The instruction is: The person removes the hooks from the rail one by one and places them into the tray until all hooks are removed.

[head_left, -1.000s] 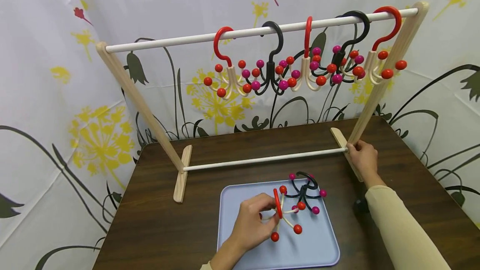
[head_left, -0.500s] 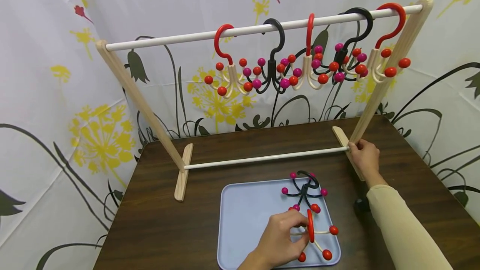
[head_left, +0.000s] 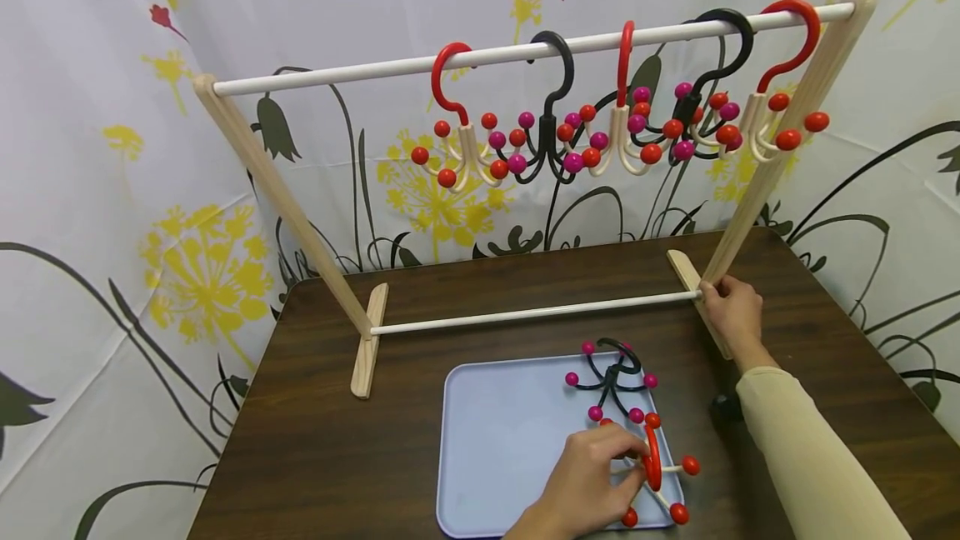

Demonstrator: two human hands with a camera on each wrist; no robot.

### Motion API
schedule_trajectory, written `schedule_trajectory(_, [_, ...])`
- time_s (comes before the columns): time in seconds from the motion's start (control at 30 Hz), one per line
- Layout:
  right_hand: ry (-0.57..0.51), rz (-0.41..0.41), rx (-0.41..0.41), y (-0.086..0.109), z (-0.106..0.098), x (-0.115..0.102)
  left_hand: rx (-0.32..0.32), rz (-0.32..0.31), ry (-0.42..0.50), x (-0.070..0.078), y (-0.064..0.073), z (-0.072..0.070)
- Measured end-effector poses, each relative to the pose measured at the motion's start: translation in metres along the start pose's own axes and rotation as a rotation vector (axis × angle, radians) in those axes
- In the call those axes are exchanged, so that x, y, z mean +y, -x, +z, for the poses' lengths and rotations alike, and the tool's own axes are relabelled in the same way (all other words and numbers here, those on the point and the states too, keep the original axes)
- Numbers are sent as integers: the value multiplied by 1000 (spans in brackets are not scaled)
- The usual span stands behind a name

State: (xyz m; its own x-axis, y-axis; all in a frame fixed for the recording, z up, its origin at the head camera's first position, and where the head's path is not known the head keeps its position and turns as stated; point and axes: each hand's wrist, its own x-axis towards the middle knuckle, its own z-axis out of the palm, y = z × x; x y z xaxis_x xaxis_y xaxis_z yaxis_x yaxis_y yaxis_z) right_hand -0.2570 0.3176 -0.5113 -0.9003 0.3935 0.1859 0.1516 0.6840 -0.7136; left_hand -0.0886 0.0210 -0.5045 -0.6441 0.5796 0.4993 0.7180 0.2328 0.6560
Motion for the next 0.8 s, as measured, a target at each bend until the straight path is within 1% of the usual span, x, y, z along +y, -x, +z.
schedule_trajectory(0.13, [2, 1, -1, -1, 0, 1, 23, 20, -23, -2, -3, 6])
schedule_trajectory(0.3, [4, -4, 10, -1, 1, 2, 47, 9, -35, -4, -3, 8])
schedule_trajectory(0.53, [0, -10, 12, -1, 2, 2, 72, -3, -26, -7, -3, 11])
schedule_trajectory(0.7, [1, -6, 11, -1, 2, 2, 46, -40, -8, -6, -4, 11])
schedule_trajectory(0.8, [2, -3, 11, -1, 1, 3, 27, -59, -23, -6, -5, 11])
